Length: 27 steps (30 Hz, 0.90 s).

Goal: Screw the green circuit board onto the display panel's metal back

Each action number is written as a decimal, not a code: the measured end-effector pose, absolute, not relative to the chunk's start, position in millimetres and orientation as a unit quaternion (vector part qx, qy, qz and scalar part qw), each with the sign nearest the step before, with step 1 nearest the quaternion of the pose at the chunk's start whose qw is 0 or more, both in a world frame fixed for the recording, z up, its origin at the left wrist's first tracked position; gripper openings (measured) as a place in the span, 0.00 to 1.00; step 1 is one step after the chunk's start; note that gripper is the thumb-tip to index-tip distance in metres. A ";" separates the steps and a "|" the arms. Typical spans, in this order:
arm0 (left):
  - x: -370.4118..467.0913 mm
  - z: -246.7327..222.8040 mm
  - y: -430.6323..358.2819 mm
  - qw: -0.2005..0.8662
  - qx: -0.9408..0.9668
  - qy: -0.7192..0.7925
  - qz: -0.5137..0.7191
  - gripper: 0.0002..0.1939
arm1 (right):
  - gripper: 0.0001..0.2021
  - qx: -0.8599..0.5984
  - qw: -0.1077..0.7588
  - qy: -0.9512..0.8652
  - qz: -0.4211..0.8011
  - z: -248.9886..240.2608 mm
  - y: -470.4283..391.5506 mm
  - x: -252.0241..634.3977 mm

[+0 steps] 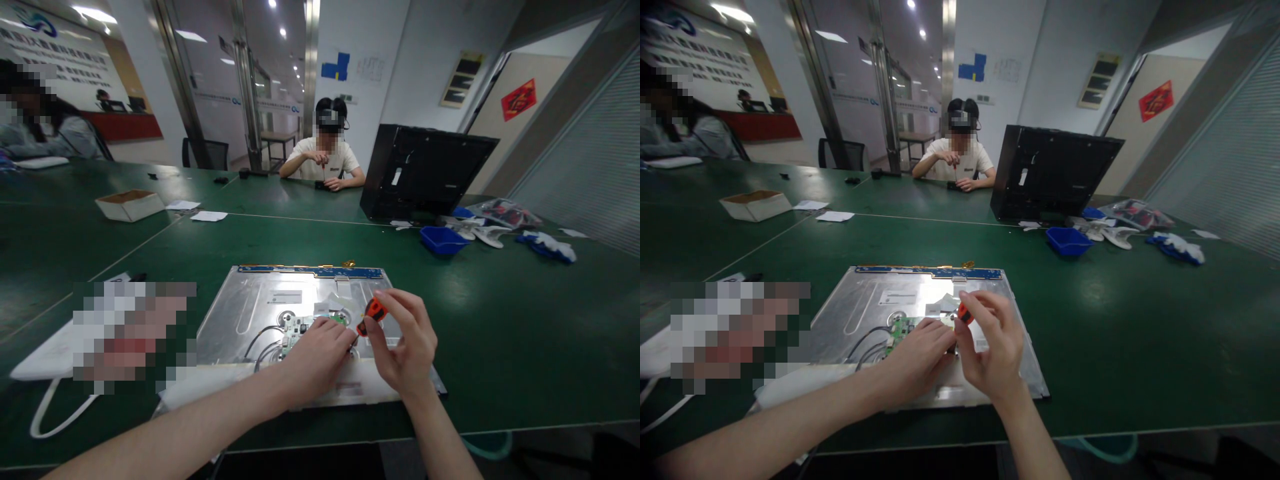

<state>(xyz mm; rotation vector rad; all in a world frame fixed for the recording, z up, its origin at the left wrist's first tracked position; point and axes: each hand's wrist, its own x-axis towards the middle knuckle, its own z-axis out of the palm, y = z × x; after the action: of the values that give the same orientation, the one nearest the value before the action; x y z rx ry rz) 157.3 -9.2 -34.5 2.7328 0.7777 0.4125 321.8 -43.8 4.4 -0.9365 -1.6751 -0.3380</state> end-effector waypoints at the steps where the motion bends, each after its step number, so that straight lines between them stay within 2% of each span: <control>1: 157.2 -34.5 -9.1 0.134 0.943 0.269 0.144 0.08 | 0.23 -0.392 0.561 -0.716 -0.137 4.2 -43.9 322.2; 13: 157.7 -40.7 -8.2 0.137 0.940 0.271 0.152 0.11 | 0.28 -0.372 0.624 -0.686 -0.042 -12.5 -41.8 320.6; 20: 156.6 -33.5 -9.3 0.130 0.942 0.269 0.150 0.07 | 0.23 -0.387 0.563 -0.727 -0.067 1.3 -45.0 323.0; 27: 156.6 -35.7 -9.6 0.142 0.941 0.266 0.151 0.09 | 0.24 -0.384 0.566 -0.725 -0.076 -1.9 -43.2 324.8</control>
<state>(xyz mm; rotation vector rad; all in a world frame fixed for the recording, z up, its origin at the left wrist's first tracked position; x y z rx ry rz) 156.6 -9.6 -35.7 2.7164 0.7690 0.4355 324.8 -43.2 -1.9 -0.9024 -1.7050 -0.1795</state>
